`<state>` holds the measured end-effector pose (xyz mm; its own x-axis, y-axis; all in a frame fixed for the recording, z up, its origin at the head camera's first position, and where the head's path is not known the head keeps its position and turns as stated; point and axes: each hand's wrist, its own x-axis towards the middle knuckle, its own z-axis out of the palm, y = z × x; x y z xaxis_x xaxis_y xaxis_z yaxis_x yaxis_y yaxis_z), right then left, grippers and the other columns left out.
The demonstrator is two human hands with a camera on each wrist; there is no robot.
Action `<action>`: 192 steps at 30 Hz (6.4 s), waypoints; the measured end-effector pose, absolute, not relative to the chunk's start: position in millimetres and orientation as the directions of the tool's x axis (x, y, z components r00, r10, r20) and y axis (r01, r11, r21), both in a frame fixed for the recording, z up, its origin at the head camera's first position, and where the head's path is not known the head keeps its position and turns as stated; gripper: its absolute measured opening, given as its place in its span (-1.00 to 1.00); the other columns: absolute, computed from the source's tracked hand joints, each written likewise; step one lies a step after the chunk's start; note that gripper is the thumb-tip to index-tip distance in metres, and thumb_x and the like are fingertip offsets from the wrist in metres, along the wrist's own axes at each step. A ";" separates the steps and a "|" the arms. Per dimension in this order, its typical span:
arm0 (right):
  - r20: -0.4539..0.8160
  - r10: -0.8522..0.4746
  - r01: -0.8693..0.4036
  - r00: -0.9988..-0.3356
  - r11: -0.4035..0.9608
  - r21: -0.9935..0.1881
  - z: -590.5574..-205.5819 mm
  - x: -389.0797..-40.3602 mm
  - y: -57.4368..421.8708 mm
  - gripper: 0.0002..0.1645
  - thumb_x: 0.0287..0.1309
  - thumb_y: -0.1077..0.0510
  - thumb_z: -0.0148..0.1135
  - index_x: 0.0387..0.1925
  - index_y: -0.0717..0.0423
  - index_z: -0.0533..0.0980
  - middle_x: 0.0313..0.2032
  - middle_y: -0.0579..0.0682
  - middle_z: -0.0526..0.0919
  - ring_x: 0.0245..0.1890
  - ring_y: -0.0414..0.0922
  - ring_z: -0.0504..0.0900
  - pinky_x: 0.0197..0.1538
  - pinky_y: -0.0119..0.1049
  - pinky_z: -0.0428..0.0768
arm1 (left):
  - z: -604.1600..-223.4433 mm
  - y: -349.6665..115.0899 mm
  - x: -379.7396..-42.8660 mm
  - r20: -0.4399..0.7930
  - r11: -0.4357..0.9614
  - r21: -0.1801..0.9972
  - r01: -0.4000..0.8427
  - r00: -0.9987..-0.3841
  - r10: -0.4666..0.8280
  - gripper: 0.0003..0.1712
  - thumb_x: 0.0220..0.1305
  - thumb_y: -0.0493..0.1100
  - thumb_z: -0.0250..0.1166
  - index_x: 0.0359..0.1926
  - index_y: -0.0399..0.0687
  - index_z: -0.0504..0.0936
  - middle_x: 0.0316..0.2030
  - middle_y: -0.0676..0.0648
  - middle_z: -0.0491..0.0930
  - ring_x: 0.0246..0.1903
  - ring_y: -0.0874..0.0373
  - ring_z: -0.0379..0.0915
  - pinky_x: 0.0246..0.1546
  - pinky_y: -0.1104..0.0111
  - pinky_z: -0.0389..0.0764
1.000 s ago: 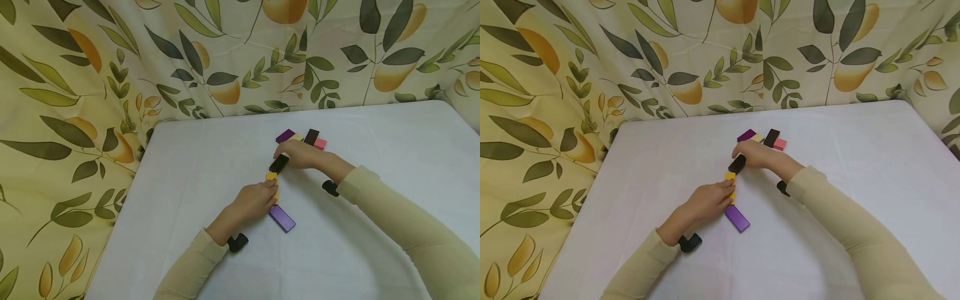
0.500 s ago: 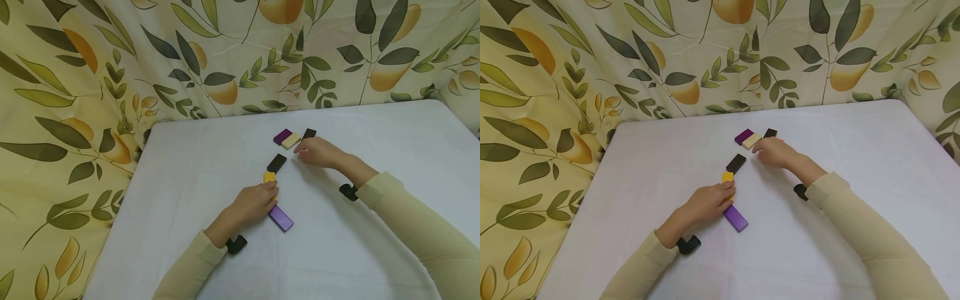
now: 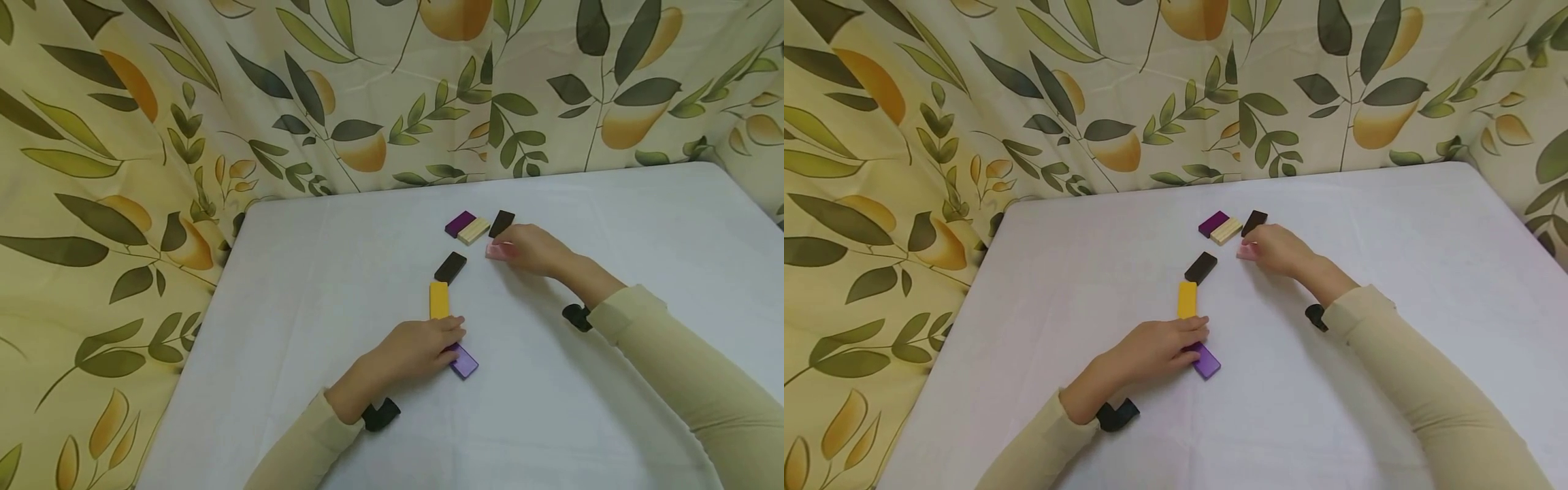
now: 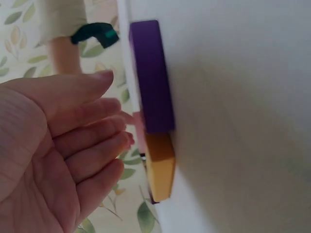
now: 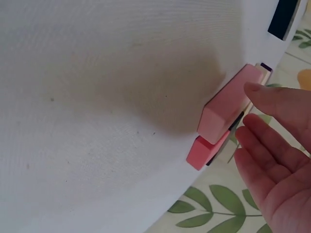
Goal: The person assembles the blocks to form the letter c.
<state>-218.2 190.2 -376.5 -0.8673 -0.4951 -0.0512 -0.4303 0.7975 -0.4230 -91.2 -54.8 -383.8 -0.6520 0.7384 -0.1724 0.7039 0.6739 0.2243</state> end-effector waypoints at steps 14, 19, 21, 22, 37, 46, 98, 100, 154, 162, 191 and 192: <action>-0.075 -0.467 -0.404 -0.881 0.825 -0.396 -385.1 -229.4 184.4 -0.68 0.09 0.31 0.22 -0.11 0.42 0.53 -0.20 0.29 0.59 -0.20 0.14 0.52 -0.03 0.03 0.46 | -380.2 -53.3 -78.8 -0.186 0.566 0.188 0.803 -0.537 0.823 -0.55 0.32 -0.02 0.12 0.21 0.04 0.45 0.22 0.13 0.33 0.21 0.40 0.13 0.11 0.53 0.24; -0.078 -0.475 -0.410 -0.877 0.822 -0.394 -388.0 -228.0 183.0 -0.69 0.12 0.28 0.22 -0.13 0.43 0.53 -0.34 0.19 0.59 -0.36 0.03 0.45 -0.25 -0.12 0.47 | -382.7 -52.2 -78.8 -0.193 0.561 0.165 0.811 -0.531 0.825 -0.54 0.31 -0.03 0.14 0.21 0.03 0.45 0.19 0.14 0.37 0.20 0.39 0.17 0.12 0.55 0.21; -0.068 -0.486 -0.424 -0.871 0.816 -0.394 -388.4 -225.1 183.3 -0.72 0.11 0.28 0.22 -0.16 0.41 0.55 -0.39 0.13 0.57 -0.40 0.00 0.43 -0.31 -0.17 0.44 | -384.8 -52.1 -78.8 -0.196 0.561 0.161 0.812 -0.531 0.824 -0.53 0.30 -0.03 0.15 0.21 0.02 0.44 0.18 0.14 0.39 0.19 0.39 0.18 0.12 0.55 0.21; -0.062 -0.490 -0.430 -0.869 0.812 -0.394 -388.3 -223.1 183.8 -0.73 0.10 0.29 0.23 -0.17 0.40 0.56 -0.40 0.12 0.58 -0.40 -0.01 0.43 -0.33 -0.18 0.42 | -385.6 -52.2 -78.7 -0.196 0.562 0.158 0.812 -0.532 0.824 -0.53 0.30 -0.04 0.15 0.21 0.01 0.44 0.17 0.15 0.40 0.19 0.38 0.19 0.12 0.55 0.22; -0.028 -0.502 -0.445 -0.864 0.789 -0.423 -387.2 -186.2 186.8 -0.69 0.03 0.32 0.29 -0.16 0.42 0.56 -0.27 0.21 0.63 -0.26 0.07 0.57 -0.14 -0.06 0.54 | -387.5 -51.6 -77.2 -0.191 0.540 0.048 0.840 -0.523 0.831 -0.55 0.29 -0.20 0.16 0.20 0.11 0.46 0.14 0.19 0.43 0.15 0.38 0.25 0.03 0.52 0.36; -0.018 -0.509 -0.452 -0.861 0.778 -0.436 -385.9 -169.2 186.5 -0.70 0.00 0.30 0.33 -0.20 0.40 0.58 -0.33 0.14 0.63 -0.30 0.04 0.56 -0.17 -0.07 0.55 | -387.9 -51.5 -77.5 -0.159 0.529 0.019 0.848 -0.520 0.839 -0.56 0.26 -0.23 0.18 0.17 0.12 0.50 0.10 0.20 0.46 0.11 0.38 0.31 -0.02 0.52 0.40; 0.065 -0.556 -0.519 -0.829 0.720 -0.461 -385.3 -110.3 178.7 -0.78 -0.15 0.35 0.41 -0.34 0.26 0.62 -0.47 -0.09 0.56 -0.44 -0.15 0.51 -0.30 -0.23 0.58 | -387.7 -51.8 -78.7 -0.126 0.538 0.066 0.840 -0.528 0.840 -0.58 0.26 -0.26 0.18 0.13 0.12 0.53 0.06 0.19 0.49 0.09 0.39 0.33 0.02 0.54 0.35; 0.066 -0.557 -0.521 -0.828 0.720 -0.458 -385.9 -108.9 178.6 -0.77 -0.15 0.35 0.42 -0.34 0.26 0.62 -0.47 -0.09 0.56 -0.44 -0.14 0.51 -0.30 -0.23 0.58 | -387.5 -51.7 -78.8 -0.131 0.541 0.082 0.837 -0.529 0.838 -0.58 0.26 -0.26 0.18 0.14 0.11 0.52 0.07 0.18 0.49 0.10 0.38 0.32 0.02 0.53 0.36; -0.009 -0.592 -0.521 -0.806 0.717 -0.463 -382.1 -74.3 168.1 -0.59 -0.25 0.31 0.48 -0.22 0.27 0.62 -0.40 -0.08 0.57 -0.42 -0.19 0.49 -0.38 -0.40 0.56 | -384.4 -50.5 -79.6 -0.167 0.556 0.116 0.823 -0.536 0.827 -0.58 0.26 -0.27 0.18 0.13 0.11 0.53 0.07 0.18 0.49 0.09 0.37 0.33 0.00 0.50 0.39; -0.009 -0.606 -0.533 -0.795 0.706 -0.468 -382.1 -70.4 166.7 -0.61 -0.24 0.30 0.48 -0.24 0.26 0.62 -0.41 -0.11 0.55 -0.43 -0.21 0.47 -0.39 -0.41 0.53 | -385.6 -51.0 -79.1 -0.165 0.563 0.132 0.816 -0.542 0.824 -0.59 0.26 -0.27 0.17 0.13 0.11 0.53 0.07 0.18 0.49 0.10 0.37 0.33 0.01 0.48 0.39; -0.022 -0.635 -0.543 -0.772 0.678 -0.495 -384.4 -59.7 158.9 -0.60 -0.22 0.25 0.48 -0.22 0.22 0.61 -0.36 -0.10 0.57 -0.38 -0.20 0.51 -0.36 -0.39 0.56 | -386.0 -51.7 -80.2 -0.136 0.548 0.120 0.828 -0.533 0.835 -0.62 0.28 -0.23 0.15 0.10 0.13 0.54 0.07 0.19 0.49 0.09 0.40 0.31 0.01 0.54 0.36; -0.027 -0.634 -0.541 -0.773 0.680 -0.496 -384.3 -59.4 158.4 -0.61 -0.22 0.25 0.48 -0.22 0.22 0.61 -0.36 -0.10 0.57 -0.38 -0.20 0.51 -0.36 -0.39 0.55 | -386.3 -51.6 -80.2 -0.136 0.548 0.119 0.828 -0.533 0.835 -0.62 0.28 -0.23 0.15 0.10 0.13 0.54 0.07 0.19 0.49 0.09 0.40 0.31 0.01 0.54 0.36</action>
